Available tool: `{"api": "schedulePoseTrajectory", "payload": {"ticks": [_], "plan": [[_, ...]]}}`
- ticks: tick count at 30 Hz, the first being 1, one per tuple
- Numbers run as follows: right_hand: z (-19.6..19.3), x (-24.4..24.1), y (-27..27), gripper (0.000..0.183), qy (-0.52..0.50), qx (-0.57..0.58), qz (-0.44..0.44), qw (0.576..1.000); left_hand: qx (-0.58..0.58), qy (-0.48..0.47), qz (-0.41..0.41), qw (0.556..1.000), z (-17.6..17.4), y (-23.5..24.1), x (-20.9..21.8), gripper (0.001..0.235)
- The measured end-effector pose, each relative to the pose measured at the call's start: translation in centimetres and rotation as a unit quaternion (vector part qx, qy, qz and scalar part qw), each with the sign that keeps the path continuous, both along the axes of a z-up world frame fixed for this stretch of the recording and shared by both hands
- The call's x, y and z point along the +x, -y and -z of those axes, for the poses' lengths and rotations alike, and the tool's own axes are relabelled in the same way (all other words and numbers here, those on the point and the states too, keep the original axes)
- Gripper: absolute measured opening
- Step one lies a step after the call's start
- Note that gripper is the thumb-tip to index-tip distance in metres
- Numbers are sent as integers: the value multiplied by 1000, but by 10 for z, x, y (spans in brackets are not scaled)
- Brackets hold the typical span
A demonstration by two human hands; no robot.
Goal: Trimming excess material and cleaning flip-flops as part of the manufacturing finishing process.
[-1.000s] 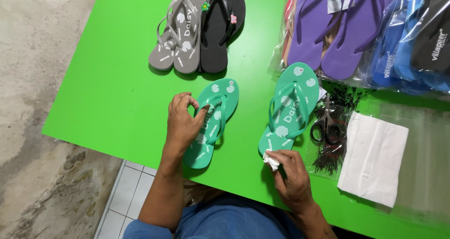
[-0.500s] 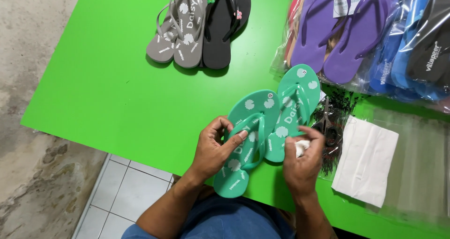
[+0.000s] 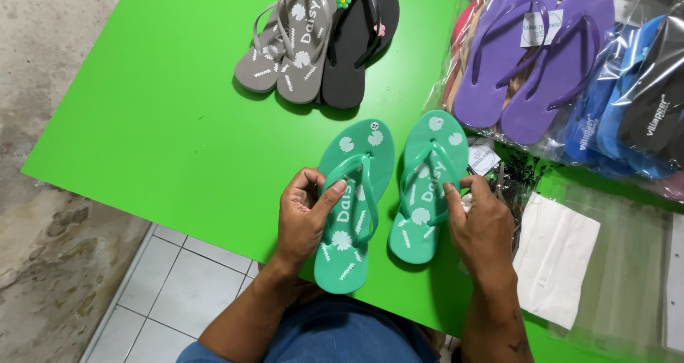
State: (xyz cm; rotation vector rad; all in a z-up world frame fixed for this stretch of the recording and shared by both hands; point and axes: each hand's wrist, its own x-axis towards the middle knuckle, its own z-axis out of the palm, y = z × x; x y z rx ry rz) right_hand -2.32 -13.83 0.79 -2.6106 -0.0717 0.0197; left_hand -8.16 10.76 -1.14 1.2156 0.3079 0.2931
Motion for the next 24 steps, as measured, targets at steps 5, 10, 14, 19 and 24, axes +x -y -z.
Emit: {"api": "schedulePoseTrajectory", "payload": {"ticks": [5, 10, 14, 19, 24], "plan": [[-16, -2, -16, 46, 19, 126, 46, 991, -30, 14, 23, 999, 7, 9, -6, 27], [-28, -9, -44, 33, -101, 298, -22, 949, -44, 30, 75, 996, 4, 28, -13, 30], [-15, -10, -34, 32, -119, 353, -57, 926, -148, 31, 82, 985, -19, 33, -9, 73], [-25, -18, -39, 28, -118, 339, -81, 930, -219, -48, 159, 961, 4, 30, 8, 32], [-7, -13, -27, 50, -103, 360, 3, 927, -132, -85, 158, 975, -23, 30, 13, 6]]}}
